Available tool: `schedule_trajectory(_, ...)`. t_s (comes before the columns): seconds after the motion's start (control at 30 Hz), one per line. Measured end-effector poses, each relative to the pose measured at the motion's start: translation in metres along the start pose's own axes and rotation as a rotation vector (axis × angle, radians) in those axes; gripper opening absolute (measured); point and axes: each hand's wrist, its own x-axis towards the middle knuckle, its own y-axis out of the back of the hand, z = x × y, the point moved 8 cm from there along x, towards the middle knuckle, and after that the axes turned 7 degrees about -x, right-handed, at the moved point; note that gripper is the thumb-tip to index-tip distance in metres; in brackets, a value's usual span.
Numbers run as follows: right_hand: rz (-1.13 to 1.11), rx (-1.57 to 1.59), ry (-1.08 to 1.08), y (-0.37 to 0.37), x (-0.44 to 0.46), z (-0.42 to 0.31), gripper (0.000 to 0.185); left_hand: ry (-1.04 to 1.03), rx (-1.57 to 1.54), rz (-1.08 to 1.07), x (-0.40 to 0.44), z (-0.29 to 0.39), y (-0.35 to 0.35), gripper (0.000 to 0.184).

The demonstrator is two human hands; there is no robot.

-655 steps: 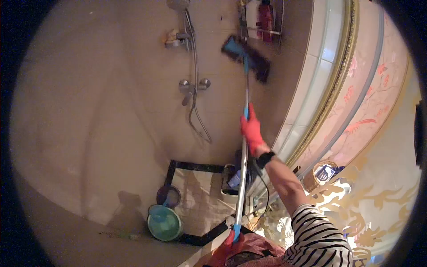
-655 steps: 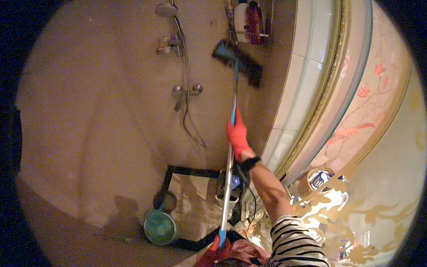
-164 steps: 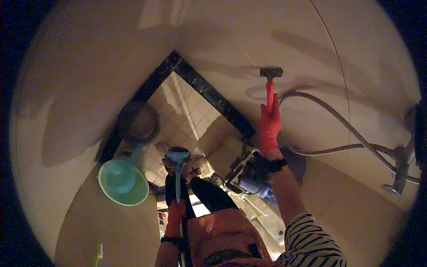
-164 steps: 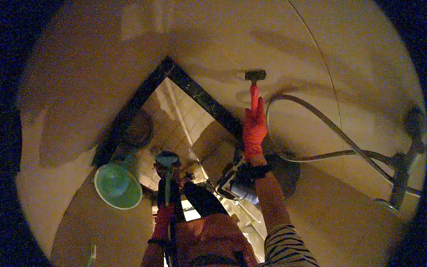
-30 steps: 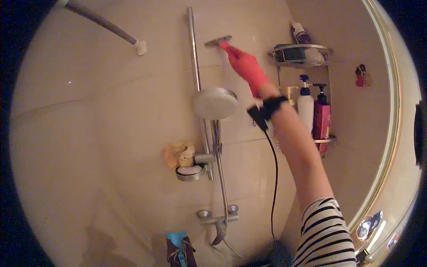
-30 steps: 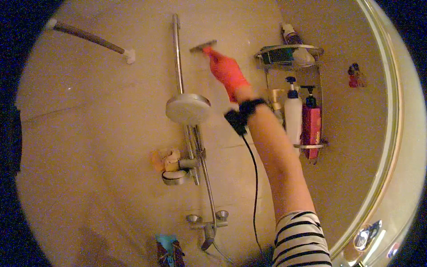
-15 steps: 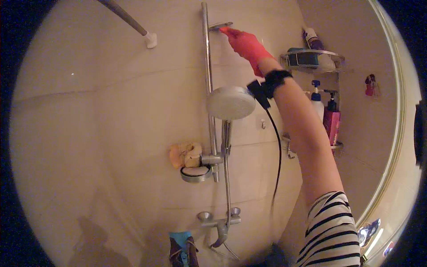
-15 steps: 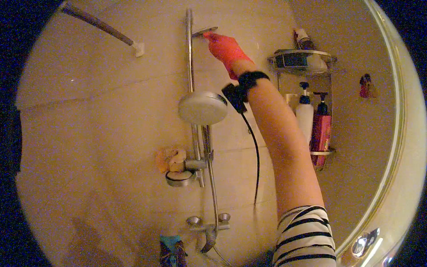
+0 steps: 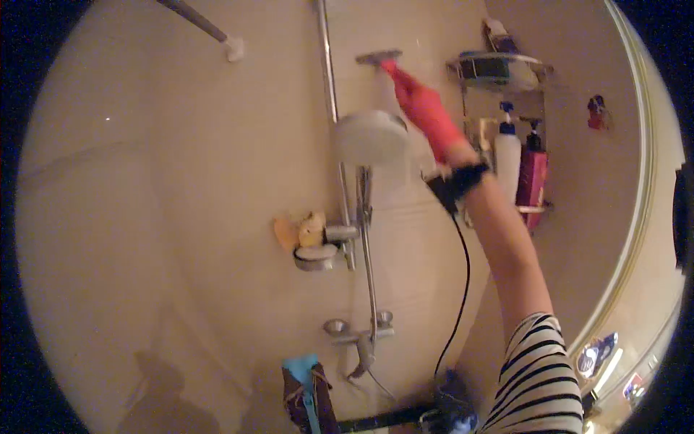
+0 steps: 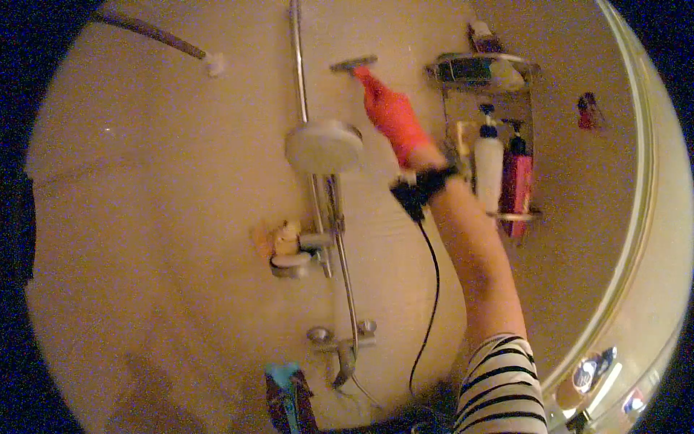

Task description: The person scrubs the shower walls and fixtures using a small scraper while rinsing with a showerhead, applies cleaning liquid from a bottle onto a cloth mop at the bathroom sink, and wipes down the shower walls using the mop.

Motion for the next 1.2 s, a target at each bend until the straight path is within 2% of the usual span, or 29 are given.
schedule_trajectory(0.13, -0.218, 0.049, -0.176, 0.015, -0.162, 0.002, 0.039, -0.01, -0.04, -0.018, -0.021, -0.036, 0.014, 0.011)
schedule_trajectory(0.2, -0.343, 0.048, -0.353, 0.032, -0.254, 0.005, 0.042, 0.001, -0.111, -0.023, -0.045, -0.065, 0.031, 0.011)
schedule_trajectory(0.27, -0.16, 0.326, -0.383, 0.071, -0.337, -0.013, 0.041, 0.045, -0.273, -0.017, -0.061, -0.082, 0.049, 0.01)
schedule_trajectory(0.3, -0.175, 0.271, -0.484, 0.099, -0.39, -0.01, 0.041, 0.049, -0.276, -0.014, -0.066, -0.089, 0.053, 0.01)
schedule_trajectory(0.33, -0.405, 0.186, -0.757, 0.112, -0.459, -0.008, 0.04, -0.219, 0.029, -0.029, -0.066, -0.076, 0.047, 0.011)
schedule_trajectory(0.37, -0.637, 0.122, -1.027, 0.126, -0.531, -0.012, 0.041, -0.225, 0.112, -0.049, -0.066, -0.084, 0.047, 0.012)
schedule_trajectory(0.4, -0.694, 0.054, -1.185, 0.152, -0.6, -0.011, 0.041, -0.232, 0.195, -0.07, -0.069, -0.087, 0.044, 0.014)
schedule_trajectory(0.43, -0.758, -0.004, -1.319, 0.18, -0.647, -0.012, 0.042, 0.02, 0.056, -0.029, -0.072, -0.083, 0.037, 0.017)
schedule_trajectory(0.47, -0.771, -0.092, -1.318, 0.213, -0.686, -0.023, 0.047, 0.063, 0.095, -0.033, -0.073, -0.08, 0.035, 0.017)
schedule_trajectory(0.5, -0.92, -0.129, -1.586, 0.245, -0.741, -0.034, 0.055, 0.057, 0.137, -0.109, -0.076, -0.075, 0.032, 0.018)
schedule_trajectory(0.53, -0.966, -0.112, -1.855, 0.278, -0.782, -0.05, 0.063, 0.056, 0.181, -0.179, -0.083, -0.074, 0.029, 0.02)
schedule_trajectory(0.57, -0.99, -0.013, -1.743, 0.298, -0.778, -0.061, 0.075, 0.098, 0.212, -0.171, -0.081, -0.083, 0.028, 0.02)
schedule_trajectory(0.6, -0.983, -0.135, -1.819, 0.327, -0.848, -0.06, 0.082, 0.135, 0.243, -0.182, -0.076, -0.092, 0.025, 0.019)
schedule_trajectory(0.63, -1.07, -0.227, -2.044, 0.346, -0.819, -0.075, 0.085, 0.163, 0.27, -0.192, -0.073, -0.098, 0.021, 0.018)
schedule_trajectory(0.67, -1.112, -0.291, -2.106, 0.363, -0.868, -0.073, 0.086, 0.176, 0.284, -0.186, -0.07, -0.102, 0.014, 0.018)
schedule_trajectory(0.77, -1.033, -0.385, -2.114, 0.398, -0.93, -0.077, 0.088, 0.236, 0.388, -0.186, -0.072, -0.101, 0.001, 0.019)
schedule_trajectory(0.83, -1.109, -0.149, -2.21, 0.387, -0.978, -0.08, 0.078, 0.279, 0.444, -0.139, -0.077, -0.101, -0.004, 0.019)
schedule_trajectory(0.87, -1.115, -0.137, -2.213, 0.383, -1.004, -0.08, 0.078, 0.279, 0.451, -0.13, -0.076, -0.102, -0.005, 0.019)
schedule_trajectory(0.9, -1.207, -0.096, -1.88, 0.364, -1.015, -0.075, 0.072, 0.297, 0.452, -0.141, -0.081, -0.104, 0.001, 0.019)
schedule_trajectory(0.97, -1.37, 0.009, -1.777, 0.33, -1.003, -0.061, 0.059, 0.316, 0.456, -0.145, -0.08, -0.113, -0.001, 0.02)
schedule_trajectory(1.03, -1.317, 0.004, -1.55, 0.302, -1.052, -0.045, 0.046, 0.38, 0.576, -0.101, -0.087, -0.123, 0.006, 0.022)
schedule_trajectory(1.07, -1.342, 0.015, -1.764, 0.282, -1.05, -0.038, 0.039, 0.375, 0.579, -0.09, -0.09, -0.122, 0.001, 0.022)
schedule_trajectory(1.1, -1.448, -0.161, -1.595, 0.261, -1.054, -0.026, 0.038, 0.451, 0.568, -0.081, -0.097, -0.125, -0.003, 0.024)
schedule_trajectory(1.13, -1.375, -0.181, -1.341, 0.244, -1.072, -0.02, 0.048, 0.53, 0.561, -0.073, -0.102, -0.131, -0.005, 0.027)
schedule_trajectory(1.2, -1.385, -0.197, -1.286, 0.22, -1.074, -0.009, 0.049, 0.576, 0.612, -0.09, -0.106, -0.145, -0.002, 0.03)
